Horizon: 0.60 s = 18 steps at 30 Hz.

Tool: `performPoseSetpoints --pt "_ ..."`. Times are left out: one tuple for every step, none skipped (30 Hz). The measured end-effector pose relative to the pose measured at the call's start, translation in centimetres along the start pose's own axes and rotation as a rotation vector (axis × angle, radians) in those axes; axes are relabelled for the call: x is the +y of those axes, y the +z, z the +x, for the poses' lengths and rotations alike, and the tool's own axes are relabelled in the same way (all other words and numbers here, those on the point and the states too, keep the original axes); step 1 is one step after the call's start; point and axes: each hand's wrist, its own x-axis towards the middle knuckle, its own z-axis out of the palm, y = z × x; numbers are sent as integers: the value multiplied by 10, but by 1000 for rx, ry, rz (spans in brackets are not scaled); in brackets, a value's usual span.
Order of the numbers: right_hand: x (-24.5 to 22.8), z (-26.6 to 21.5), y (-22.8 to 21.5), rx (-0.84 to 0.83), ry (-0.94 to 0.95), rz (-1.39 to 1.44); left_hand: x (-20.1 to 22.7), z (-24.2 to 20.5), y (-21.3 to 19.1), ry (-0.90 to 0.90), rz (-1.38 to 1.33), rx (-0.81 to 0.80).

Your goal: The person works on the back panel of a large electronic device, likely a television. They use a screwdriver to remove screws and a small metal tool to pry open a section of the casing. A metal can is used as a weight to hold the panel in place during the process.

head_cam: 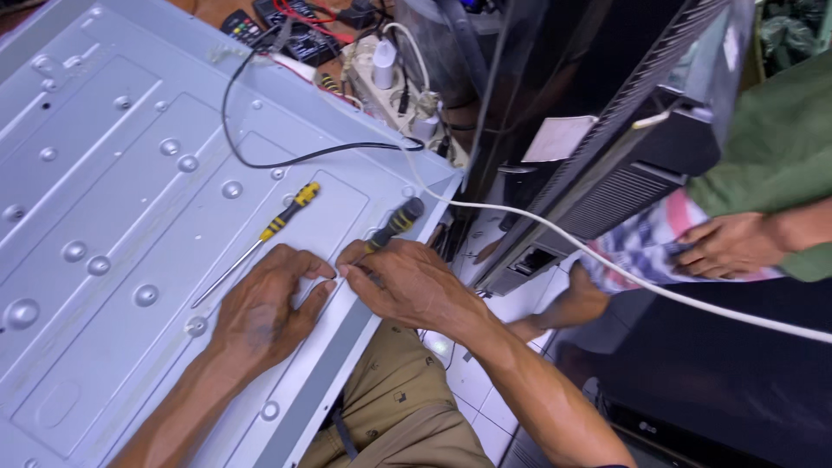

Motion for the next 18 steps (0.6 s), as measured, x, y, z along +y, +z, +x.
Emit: performPoseSetpoints --pt "-1 0 -4 -10 -11 12 -2 2 2 -18 5 6" --pt "-3 0 -7 -15 -2 -27 -5 4 4 37 -35 37" --pt "-6 3 -8 -40 -12 -59 -10 -1 5 68 -76 84" --pt "-4 1 -6 -71 -42 -39 -11 -5 4 26 -71 107" --pt "-2 0 -5 -51 -3 -45 -12 -7 5 88 -122 120" --pt "1 -1 -5 -31 35 -51 -13 -9 5 150 -170 135" --pt "-1 -3 -5 -46 26 -41 -17 -11 5 131 -168 143" --pt "-2 -4 -6 -46 28 -18 -19 -13 6 157 -195 131" --pt "-1 -5 -12 -38 31 -10 -21 -10 8 199 -228 123" --pt "-5 -1 -13 -45 23 -15 -22 -10 7 196 -232 134" --pt "-10 0 -13 -35 14 -1 -23 -11 7 230 -195 131" --pt "-14 0 -13 -25 5 13 -24 -13 7 264 -158 127" --pt "-15 1 -12 -34 -4 15 -26 -13 8 256 -158 136" --pt "-16 2 -11 -16 -23 6 -28 -14 8 277 -166 150" --pt "-17 1 -10 4 -37 0 -29 -14 9 300 -173 158" --pt "-18 2 -10 -1 -40 3 -29 -17 7 294 -172 160" --pt "-18 3 -11 4 -48 6 -29 -18 5 308 -188 152" --pt "-18 3 -11 10 -57 8 -29 -18 3 323 -204 144"
